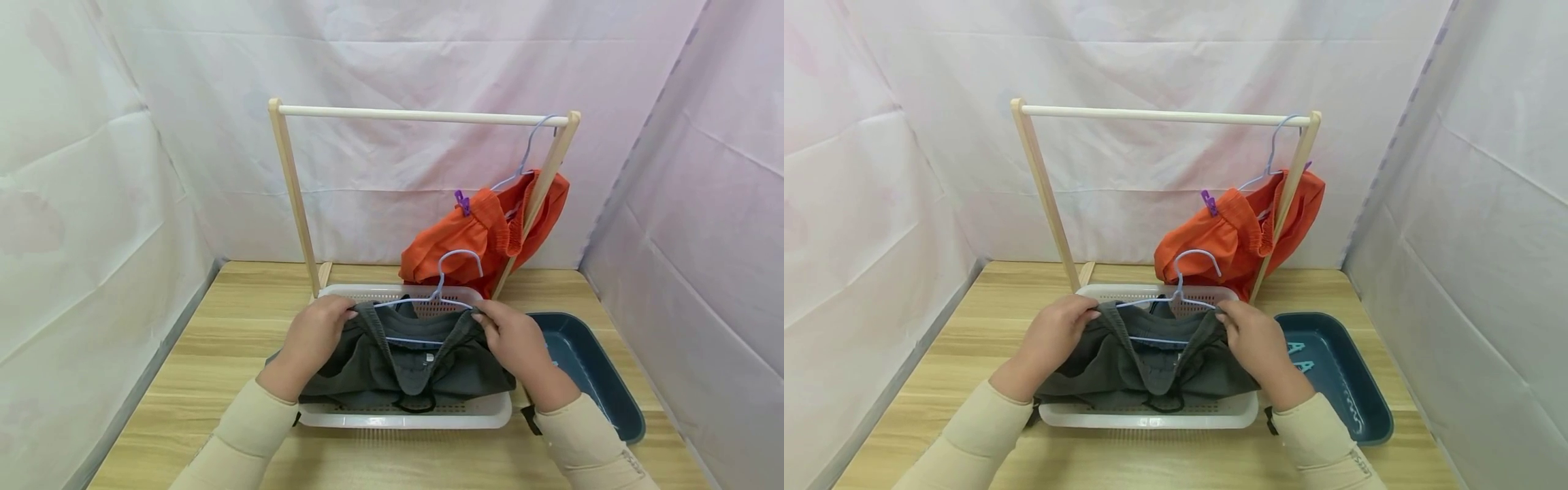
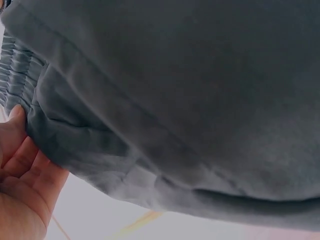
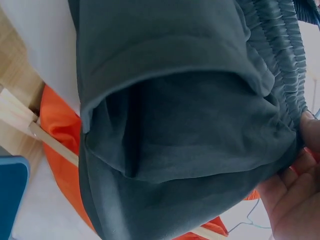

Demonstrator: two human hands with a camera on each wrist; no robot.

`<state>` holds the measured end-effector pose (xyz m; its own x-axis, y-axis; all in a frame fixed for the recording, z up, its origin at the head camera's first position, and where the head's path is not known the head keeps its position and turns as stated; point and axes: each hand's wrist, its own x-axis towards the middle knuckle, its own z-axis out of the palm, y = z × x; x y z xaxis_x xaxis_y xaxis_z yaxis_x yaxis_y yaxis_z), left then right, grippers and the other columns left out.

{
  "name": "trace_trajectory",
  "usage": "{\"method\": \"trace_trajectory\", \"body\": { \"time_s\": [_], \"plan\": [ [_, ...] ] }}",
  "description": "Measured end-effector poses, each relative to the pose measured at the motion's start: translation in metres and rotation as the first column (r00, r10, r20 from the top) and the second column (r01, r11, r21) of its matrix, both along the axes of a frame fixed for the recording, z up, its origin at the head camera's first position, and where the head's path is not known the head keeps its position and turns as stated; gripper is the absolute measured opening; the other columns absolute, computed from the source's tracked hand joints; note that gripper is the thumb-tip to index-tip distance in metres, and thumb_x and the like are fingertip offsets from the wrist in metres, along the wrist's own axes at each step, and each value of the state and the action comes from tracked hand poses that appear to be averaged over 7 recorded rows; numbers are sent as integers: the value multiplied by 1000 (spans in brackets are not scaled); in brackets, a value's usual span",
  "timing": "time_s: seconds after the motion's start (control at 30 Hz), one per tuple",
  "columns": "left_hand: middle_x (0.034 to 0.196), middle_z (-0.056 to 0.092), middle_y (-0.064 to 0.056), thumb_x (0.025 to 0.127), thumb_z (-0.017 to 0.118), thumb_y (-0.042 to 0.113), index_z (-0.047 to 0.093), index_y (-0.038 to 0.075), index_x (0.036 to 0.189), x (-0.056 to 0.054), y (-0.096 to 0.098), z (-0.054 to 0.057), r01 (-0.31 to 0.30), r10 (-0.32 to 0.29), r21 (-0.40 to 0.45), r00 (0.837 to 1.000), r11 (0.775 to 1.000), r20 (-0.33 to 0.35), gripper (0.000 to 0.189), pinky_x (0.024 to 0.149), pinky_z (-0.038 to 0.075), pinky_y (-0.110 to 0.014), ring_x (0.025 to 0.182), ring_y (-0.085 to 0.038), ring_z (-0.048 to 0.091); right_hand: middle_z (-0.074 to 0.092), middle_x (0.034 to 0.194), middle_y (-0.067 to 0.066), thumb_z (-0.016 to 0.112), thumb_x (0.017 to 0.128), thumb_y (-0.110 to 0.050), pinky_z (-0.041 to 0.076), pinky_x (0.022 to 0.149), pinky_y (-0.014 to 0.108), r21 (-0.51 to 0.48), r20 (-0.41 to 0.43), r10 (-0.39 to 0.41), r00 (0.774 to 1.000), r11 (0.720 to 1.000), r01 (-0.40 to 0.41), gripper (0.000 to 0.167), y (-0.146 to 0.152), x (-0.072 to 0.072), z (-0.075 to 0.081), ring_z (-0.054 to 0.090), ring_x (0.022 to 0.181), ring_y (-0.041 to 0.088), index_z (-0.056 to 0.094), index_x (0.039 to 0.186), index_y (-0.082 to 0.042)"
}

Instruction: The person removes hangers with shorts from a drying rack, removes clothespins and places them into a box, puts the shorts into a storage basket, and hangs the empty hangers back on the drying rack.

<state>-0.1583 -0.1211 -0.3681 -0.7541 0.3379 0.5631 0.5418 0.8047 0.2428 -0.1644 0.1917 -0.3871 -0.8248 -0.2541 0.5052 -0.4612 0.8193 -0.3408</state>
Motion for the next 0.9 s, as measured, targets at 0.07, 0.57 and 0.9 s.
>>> {"method": "trace_trajectory", "body": {
  "time_s": [0.07,0.57,0.9],
  "plan": [
    [84,67,-11,85,70,1,66,1,89,0,-2,0,-2,2,7,1000,1000,-6,6,69,55,-40,78,-26,65,71,91,13,71,85,-3,56,70,47,3,1,-5,1000,1000,5,17,1,-1,2,67,74,27,70,102,-3],
    [84,67,-13,83,71,-1,65,-1,90,-1,-17,0,-41,43,75,998,996,-35,9,71,55,-43,78,-30,65,70,91,14,71,84,0,56,70,50,-27,-62,-14,998,1000,13,17,12,-3,8,68,75,29,69,101,-2],
    [89,69,-17,82,71,-1,67,-4,95,-2,-24,1,-87,93,120,995,989,-43,14,76,56,-45,84,-32,67,70,93,17,70,84,1,55,75,52,-36,-68,-49,997,998,46,17,17,-2,15,69,79,33,69,102,-1]
  ]
}}
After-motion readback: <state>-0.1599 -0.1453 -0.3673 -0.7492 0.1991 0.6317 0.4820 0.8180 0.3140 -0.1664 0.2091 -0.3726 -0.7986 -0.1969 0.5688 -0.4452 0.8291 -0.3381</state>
